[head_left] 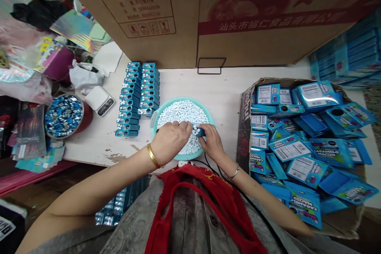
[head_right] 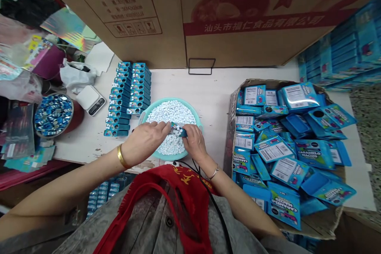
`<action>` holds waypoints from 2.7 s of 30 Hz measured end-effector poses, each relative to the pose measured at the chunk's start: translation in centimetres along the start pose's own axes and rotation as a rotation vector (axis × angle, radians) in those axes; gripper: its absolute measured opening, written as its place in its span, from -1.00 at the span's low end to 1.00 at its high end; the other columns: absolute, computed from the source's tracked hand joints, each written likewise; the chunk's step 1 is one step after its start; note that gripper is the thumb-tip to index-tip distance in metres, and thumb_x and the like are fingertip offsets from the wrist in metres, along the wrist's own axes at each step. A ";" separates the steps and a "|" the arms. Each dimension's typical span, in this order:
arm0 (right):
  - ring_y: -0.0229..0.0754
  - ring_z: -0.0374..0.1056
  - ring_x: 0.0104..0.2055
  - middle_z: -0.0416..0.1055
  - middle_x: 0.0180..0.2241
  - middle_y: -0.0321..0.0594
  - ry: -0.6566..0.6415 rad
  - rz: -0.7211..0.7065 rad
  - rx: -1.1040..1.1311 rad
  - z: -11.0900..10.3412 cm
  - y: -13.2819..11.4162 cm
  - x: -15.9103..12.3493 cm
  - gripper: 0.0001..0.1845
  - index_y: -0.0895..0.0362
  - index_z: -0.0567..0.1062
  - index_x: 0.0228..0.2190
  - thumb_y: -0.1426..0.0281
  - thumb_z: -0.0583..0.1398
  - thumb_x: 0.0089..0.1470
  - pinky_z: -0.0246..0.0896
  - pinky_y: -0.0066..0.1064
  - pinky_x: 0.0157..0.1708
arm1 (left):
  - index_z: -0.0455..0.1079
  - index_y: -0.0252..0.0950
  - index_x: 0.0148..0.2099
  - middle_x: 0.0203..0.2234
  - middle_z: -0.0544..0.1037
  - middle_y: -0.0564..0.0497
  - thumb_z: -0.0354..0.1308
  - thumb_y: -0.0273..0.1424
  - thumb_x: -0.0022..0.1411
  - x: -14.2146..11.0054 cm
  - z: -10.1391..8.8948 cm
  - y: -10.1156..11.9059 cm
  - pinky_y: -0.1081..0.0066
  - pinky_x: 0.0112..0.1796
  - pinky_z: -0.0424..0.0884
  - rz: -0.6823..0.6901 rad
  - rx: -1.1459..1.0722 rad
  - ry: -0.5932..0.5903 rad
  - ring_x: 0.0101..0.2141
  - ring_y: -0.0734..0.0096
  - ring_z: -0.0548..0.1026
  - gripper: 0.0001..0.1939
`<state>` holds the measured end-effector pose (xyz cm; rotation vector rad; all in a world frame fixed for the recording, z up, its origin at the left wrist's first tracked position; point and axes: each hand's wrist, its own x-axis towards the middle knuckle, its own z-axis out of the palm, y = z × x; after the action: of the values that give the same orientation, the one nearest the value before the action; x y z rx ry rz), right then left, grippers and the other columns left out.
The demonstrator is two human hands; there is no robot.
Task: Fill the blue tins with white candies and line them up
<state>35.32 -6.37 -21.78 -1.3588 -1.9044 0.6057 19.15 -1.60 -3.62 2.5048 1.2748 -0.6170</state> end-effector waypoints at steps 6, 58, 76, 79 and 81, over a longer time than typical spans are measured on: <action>0.01 0.31 -0.04 0.38 -0.12 -0.07 0.046 0.046 0.038 -0.7 1.2 -0.3 -0.54 0.08 0.30 -0.02 0.59 0.06 0.02 0.31 -0.05 -0.03 | 0.35 -0.36 -0.04 -0.18 0.47 -0.17 -0.10 -0.50 0.34 1.2 7.0 -6.8 0.27 -0.22 0.40 -0.102 -0.104 0.069 -0.17 0.18 0.46 -0.76; 0.00 0.39 -0.05 0.42 -0.12 -0.07 -0.001 0.123 0.293 2.2 -1.8 -1.4 -0.59 0.07 0.27 0.00 0.36 0.18 0.10 0.36 -0.12 -0.05 | 0.10 -0.28 0.22 0.05 0.36 -0.19 0.13 -0.20 0.27 -1.7 6.3 -4.9 0.29 -0.18 0.44 0.192 -0.235 0.248 -0.06 0.18 0.46 -0.44; -0.06 0.32 -0.03 0.41 -0.14 -0.06 0.371 0.216 -0.056 -8.1 6.1 3.9 -0.77 0.11 0.42 -0.14 0.28 0.13 0.20 0.29 -0.11 0.01 | 0.31 -0.13 -0.17 -0.40 0.46 0.10 0.02 -0.13 0.17 -3.3 19.7 -25.3 0.24 -0.37 0.49 -0.259 -0.398 0.511 -0.44 0.30 0.43 -0.75; 0.02 0.26 0.02 0.35 -0.10 0.02 0.589 0.322 -0.310 -15.7 11.7 3.9 -0.68 0.15 0.40 -0.13 0.22 0.13 0.16 0.19 0.04 0.06 | 0.28 -0.10 -0.24 -0.45 0.43 0.12 0.04 -0.16 0.08 -0.5 22.5 -26.5 0.33 -0.48 0.45 -0.170 -0.401 0.603 -0.48 0.29 0.43 -0.79; 0.14 0.18 0.11 0.30 0.00 0.15 0.656 0.414 -0.486 -20.9 14.4 3.2 -0.57 0.21 0.37 -0.06 0.21 0.17 0.09 0.05 0.18 0.11 | 0.27 -0.10 -0.24 -0.43 0.41 0.12 0.03 -0.17 0.07 0.9 22.8 -26.1 0.35 -0.48 0.43 -0.192 -0.386 0.664 -0.46 0.29 0.43 -0.79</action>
<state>59.53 0.98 -17.93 -1.9808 -1.2725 -0.1488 -7.38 4.72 -25.01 2.3326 1.6598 0.4469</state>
